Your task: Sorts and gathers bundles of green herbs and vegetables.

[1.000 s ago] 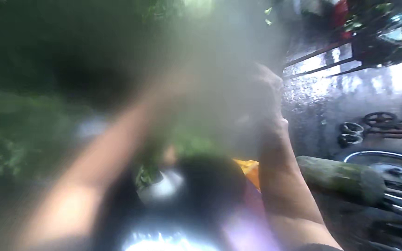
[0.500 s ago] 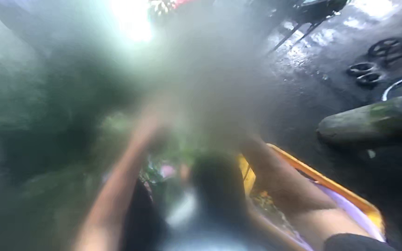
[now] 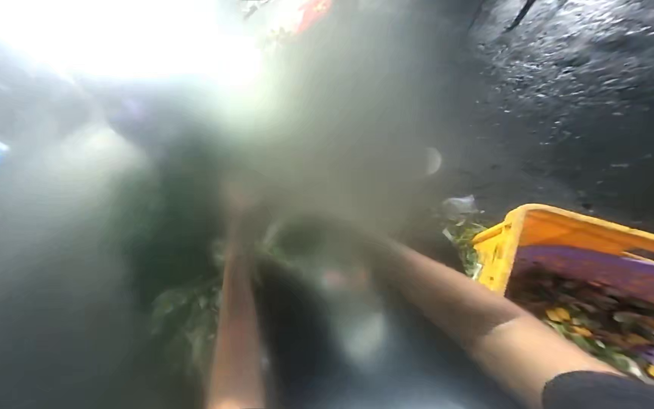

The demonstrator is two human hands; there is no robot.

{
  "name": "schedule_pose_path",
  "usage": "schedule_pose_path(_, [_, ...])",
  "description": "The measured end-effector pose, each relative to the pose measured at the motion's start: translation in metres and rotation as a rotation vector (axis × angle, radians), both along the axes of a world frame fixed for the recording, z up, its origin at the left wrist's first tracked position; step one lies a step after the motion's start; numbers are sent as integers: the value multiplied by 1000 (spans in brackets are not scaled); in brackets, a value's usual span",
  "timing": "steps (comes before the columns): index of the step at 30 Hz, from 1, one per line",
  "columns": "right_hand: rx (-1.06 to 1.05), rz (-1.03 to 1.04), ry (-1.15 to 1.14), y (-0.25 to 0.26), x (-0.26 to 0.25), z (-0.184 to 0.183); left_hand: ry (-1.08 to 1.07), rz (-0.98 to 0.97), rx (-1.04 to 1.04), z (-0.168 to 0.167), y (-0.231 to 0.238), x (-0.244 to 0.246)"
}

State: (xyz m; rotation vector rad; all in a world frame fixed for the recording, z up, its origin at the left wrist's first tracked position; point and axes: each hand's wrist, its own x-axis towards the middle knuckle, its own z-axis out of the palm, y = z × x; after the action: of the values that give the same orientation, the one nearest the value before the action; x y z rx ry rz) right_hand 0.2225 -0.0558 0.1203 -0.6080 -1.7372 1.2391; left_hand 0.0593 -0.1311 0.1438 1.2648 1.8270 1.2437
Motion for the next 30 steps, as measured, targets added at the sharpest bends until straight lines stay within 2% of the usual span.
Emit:
schedule_pose_path(2, [167, -27, -33, -28, -20, -3, -202, 89, 30, 6, -15, -12])
schedule_pose_path(4, [248, 3, -84, -54, -39, -12, -318, 131, 91, 8, -26, -25])
schedule_pose_path(6, [238, 108, -190, -64, -48, -21, -275, 127, 133, -1, -21, -32])
schedule_pose_path(8, [253, 208, -183, -70, -53, -25, -208, 194, 128, -20, -17, -45])
schedule_pose_path(10, [165, 319, -119, -74, -56, -28, -306, 315, 152, -46, -18, -65])
schedule_pose_path(11, [29, 364, -88, -76, -57, -32, -424, 368, 182, -57, -21, -71])
schedule_pose_path(13, [-513, 342, 86, -73, -62, -49, -655, 379, 225, -75, -34, -75])
schedule_pose_path(15, [-1122, 224, 509, -58, -69, -76, -765, 222, 203, -90, -55, -73])
schedule_pose_path(16, [-1338, 201, 695, -48, -70, -86, -776, 85, 195, -98, -64, -72])
schedule_pose_path(17, [-1432, 219, 778, -43, -71, -92, -769, -47, 193, -107, -71, -71])
schedule_pose_path(18, [-1416, 259, 757, -42, -71, -95, -744, -145, 188, -115, -76, -71])
schedule_pose_path(20, [-1144, 377, 484, -43, -62, -97, -690, -220, 157, -129, -88, -70])
schedule_pose_path(23, [-817, 443, 88, -42, -62, -106, -543, -185, 19, -141, -101, -69])
schedule_pose_path(25, [-695, 465, -93, -40, -61, -118, -524, -132, -69, -151, -101, -68])
schedule_pose_path(27, [-648, 459, -168, -38, -58, -126, -520, -82, -136, -159, -99, -65])
schedule_pose_path(30, [-703, 451, -109, -33, -51, -141, -471, -86, -206, -169, -95, -64])
